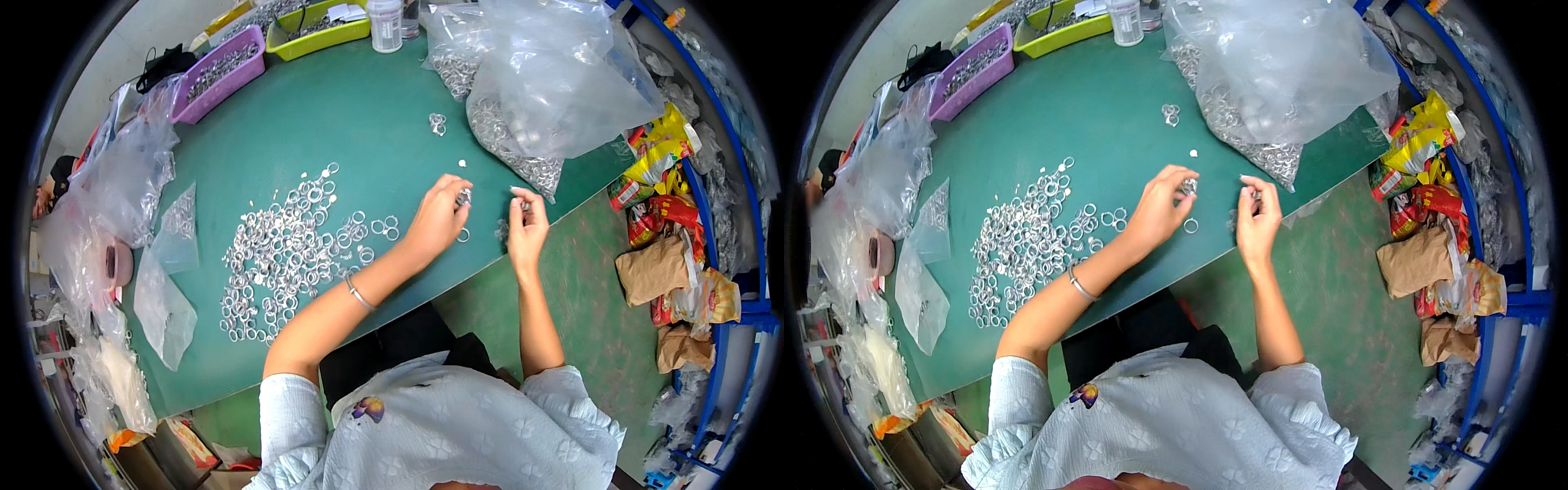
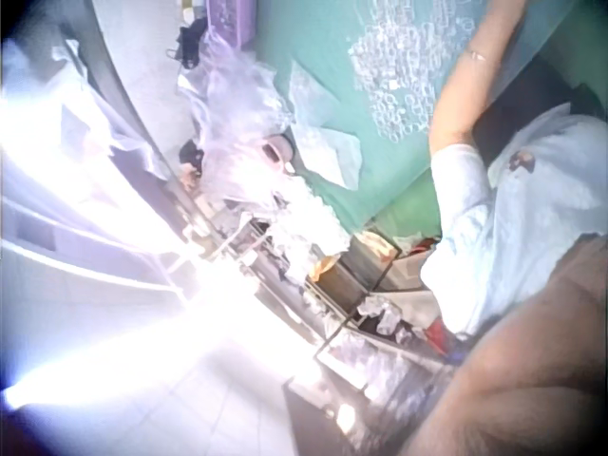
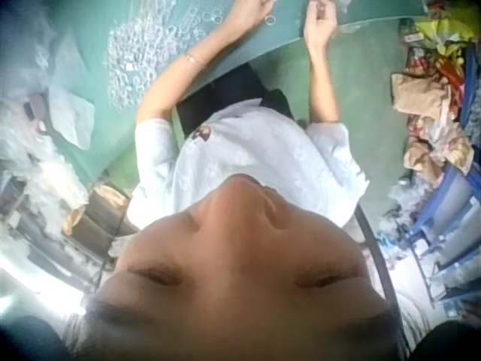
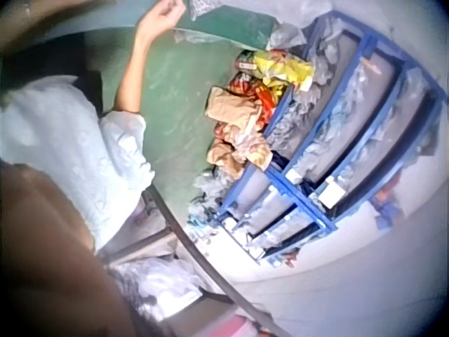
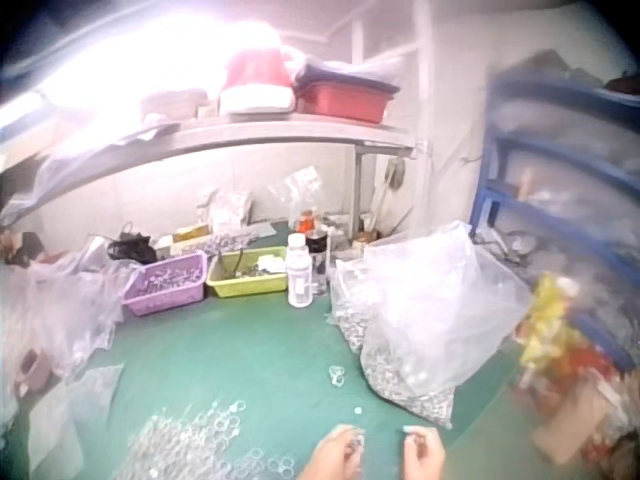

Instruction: The person picks up small metal rings from a large pile on a table, collects several in their palm, and places them into small plastic bags. They also move to a nearby shelf to retrieve more plastic bags before returning to the sorting task.

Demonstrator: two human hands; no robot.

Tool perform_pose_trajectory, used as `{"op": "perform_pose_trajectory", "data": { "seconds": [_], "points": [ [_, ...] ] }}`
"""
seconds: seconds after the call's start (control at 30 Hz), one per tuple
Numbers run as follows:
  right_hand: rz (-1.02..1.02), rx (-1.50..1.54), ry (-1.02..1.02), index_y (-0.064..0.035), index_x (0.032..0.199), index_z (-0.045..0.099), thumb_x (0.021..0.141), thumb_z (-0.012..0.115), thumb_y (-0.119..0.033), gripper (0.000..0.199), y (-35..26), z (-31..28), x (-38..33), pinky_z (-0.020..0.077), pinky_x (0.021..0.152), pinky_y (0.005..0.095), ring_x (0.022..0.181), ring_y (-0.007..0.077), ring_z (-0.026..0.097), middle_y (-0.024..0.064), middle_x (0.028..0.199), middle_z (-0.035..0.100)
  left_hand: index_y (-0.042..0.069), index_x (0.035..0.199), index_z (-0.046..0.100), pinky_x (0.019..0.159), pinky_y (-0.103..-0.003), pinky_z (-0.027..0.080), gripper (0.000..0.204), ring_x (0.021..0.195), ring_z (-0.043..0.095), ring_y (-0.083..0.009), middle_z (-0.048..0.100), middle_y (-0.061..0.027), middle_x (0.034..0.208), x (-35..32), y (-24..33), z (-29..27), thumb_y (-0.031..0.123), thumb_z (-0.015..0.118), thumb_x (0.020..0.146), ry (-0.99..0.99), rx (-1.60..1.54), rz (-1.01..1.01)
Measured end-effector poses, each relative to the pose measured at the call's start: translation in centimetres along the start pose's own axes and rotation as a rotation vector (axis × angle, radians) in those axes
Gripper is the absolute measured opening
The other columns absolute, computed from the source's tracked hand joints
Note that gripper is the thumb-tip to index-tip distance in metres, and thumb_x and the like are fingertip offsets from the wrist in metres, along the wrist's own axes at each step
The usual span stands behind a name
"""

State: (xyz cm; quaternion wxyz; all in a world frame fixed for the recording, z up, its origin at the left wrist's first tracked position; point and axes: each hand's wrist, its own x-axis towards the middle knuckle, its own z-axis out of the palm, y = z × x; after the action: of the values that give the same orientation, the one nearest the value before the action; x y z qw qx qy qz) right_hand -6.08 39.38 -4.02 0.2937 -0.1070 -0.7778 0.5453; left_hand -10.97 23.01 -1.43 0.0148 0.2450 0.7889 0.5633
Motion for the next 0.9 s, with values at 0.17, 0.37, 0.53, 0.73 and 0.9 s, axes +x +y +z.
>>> {"op": "perform_pose_trajectory", "data": {
  "seconds": [0.17, 0.37, 0.53, 0.73, 0.9],
  "points": [
    [-0.137, -0.176, 0.056, -0.0004, 0.096, 0.06, 0.083, 0.056, 0.002, 0.014, -0.7, 0.6, -0.4, 0.0334, 0.052, 0.0206, 0.058, 0.0067, 0.037, 0.0009, 0.075, 0.044, 0.0, 0.103, 0.059, 0.072, -0.031, 0.052, 0.029, 0.089, 0.061, -0.0273, 0.059, -0.0135, 0.105, 5.2, -3.4, -0.6, -0.006, 0.063, 0.074, 0.216, 0.206, 0.121],
    [-0.128, -0.231, 0.065, -0.0005, 0.096, 0.06, 0.08, 0.057, 0.003, 0.016, -1.0, 0.9, -0.3, 0.035, 0.054, 0.0228, 0.06, 0.0099, 0.039, 0.0029, 0.076, 0.045, 0.0, 0.104, 0.06, 0.071, -0.031, 0.049, 0.028, 0.078, 0.061, -0.0229, 0.062, -0.0142, 0.099, 10.3, -5.8, -3.1, -0.005, 0.062, 0.076, 0.435, 0.272, 0.104],
    [-0.136, -0.265, 0.084, -0.001, 0.095, 0.06, 0.079, 0.058, 0.003, 0.016, -0.7, 0.9, -0.1, 0.0348, 0.052, 0.0235, 0.058, 0.0107, 0.039, 0.0038, 0.075, 0.046, -0.002, 0.101, 0.06, 0.08, -0.036, 0.048, 0.029, 0.09, 0.06, -0.0317, 0.061, -0.017, 0.1, 13.7, -7.2, -4.2, -0.01, 0.058, 0.074, 0.386, 0.331, 0.102],
    [-0.13, -0.302, 0.087, -0.0035, 0.092, 0.062, 0.077, 0.06, 0.001, 0.016, -0.7, 1.0, -0.1, 0.0371, 0.048, 0.0281, 0.054, 0.0157, 0.045, 0.0058, 0.074, 0.05, 0.001, 0.11, 0.058, 0.092, -0.039, 0.044, 0.032, 0.109, 0.053, -0.0361, 0.058, -0.0192, 0.114, 15.8, -9.3, -4.2, -0.007, 0.053, 0.079, 0.172, 0.449, 0.257],
    [-0.103, -0.315, 0.052, -0.0043, 0.092, 0.062, 0.077, 0.06, -0.001, 0.016, -1.0, 0.7, -0.2, 0.036, 0.047, 0.0283, 0.051, 0.0153, 0.043, 0.005, 0.071, 0.048, 0.004, 0.122, 0.05, 0.097, -0.038, 0.042, 0.044, 0.114, 0.051, -0.0341, 0.055, -0.0209, 0.119, 13.8, -9.6, -4.5, -0.01, 0.039, 0.082, 0.213, 0.469, 0.262]
  ]
}}
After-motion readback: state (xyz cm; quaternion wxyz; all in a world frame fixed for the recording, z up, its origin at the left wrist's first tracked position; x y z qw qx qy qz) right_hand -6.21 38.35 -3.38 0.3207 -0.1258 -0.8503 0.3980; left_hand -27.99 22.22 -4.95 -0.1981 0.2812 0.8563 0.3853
